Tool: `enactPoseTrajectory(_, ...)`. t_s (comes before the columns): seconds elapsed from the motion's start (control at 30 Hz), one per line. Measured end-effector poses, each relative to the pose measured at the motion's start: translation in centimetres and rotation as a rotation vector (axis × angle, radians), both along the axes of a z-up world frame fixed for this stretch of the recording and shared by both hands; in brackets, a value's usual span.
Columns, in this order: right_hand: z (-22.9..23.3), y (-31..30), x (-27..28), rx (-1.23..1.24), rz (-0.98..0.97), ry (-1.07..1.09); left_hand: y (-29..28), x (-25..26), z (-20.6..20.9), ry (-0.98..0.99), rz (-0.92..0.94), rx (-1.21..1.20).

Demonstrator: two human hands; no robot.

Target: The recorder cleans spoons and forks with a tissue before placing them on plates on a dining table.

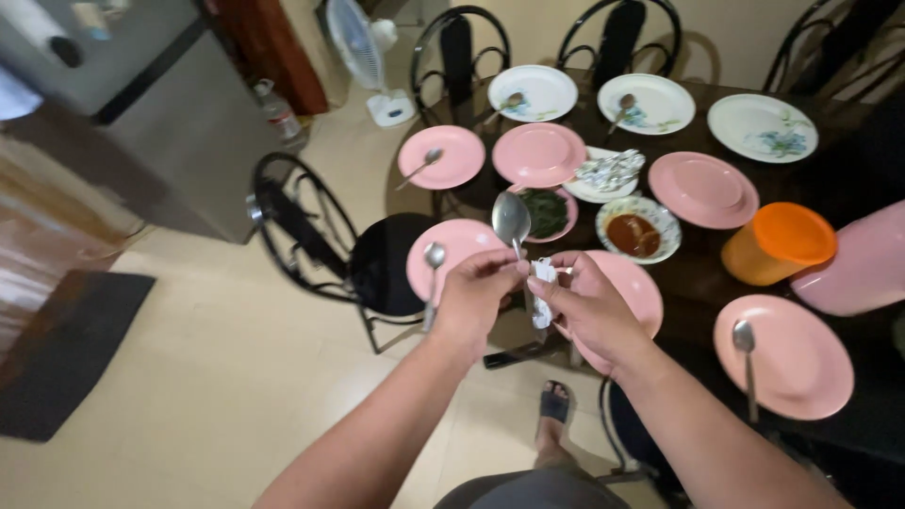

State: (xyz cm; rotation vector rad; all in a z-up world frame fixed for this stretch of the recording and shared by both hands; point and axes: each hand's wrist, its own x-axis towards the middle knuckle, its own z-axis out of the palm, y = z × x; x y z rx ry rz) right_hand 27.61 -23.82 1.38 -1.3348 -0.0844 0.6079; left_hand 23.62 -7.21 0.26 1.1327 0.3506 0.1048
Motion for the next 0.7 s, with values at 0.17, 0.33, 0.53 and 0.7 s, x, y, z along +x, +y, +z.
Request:
enactPoseTrajectory(0.17, -1.3, -4.5, 10.0, 0.058, -0.087, -0.16, -3.0, 12.2, -0.7, -0.024, -0.101, -0.026)
enactPoseTrajectory(0.33, -0.2, -10.4, 19.6, -0.006, -0.256, -0.113, -8.7, 25.4, -1.0, -0.004, -0.193, -0.081)
enactPoseTrajectory(0.53, -5.5, -21.8, 32.8, 0.26, -0.446, -0.067, -16.1, 41.6, -6.4, 0.168, -0.348, 0.025)
enactPoseTrajectory(0.7, -8.6, -28.8, 40.1, 0.161, -0.669, 0.024, -22.1, 53.9, -15.7, 0.03, -0.621, -0.145)
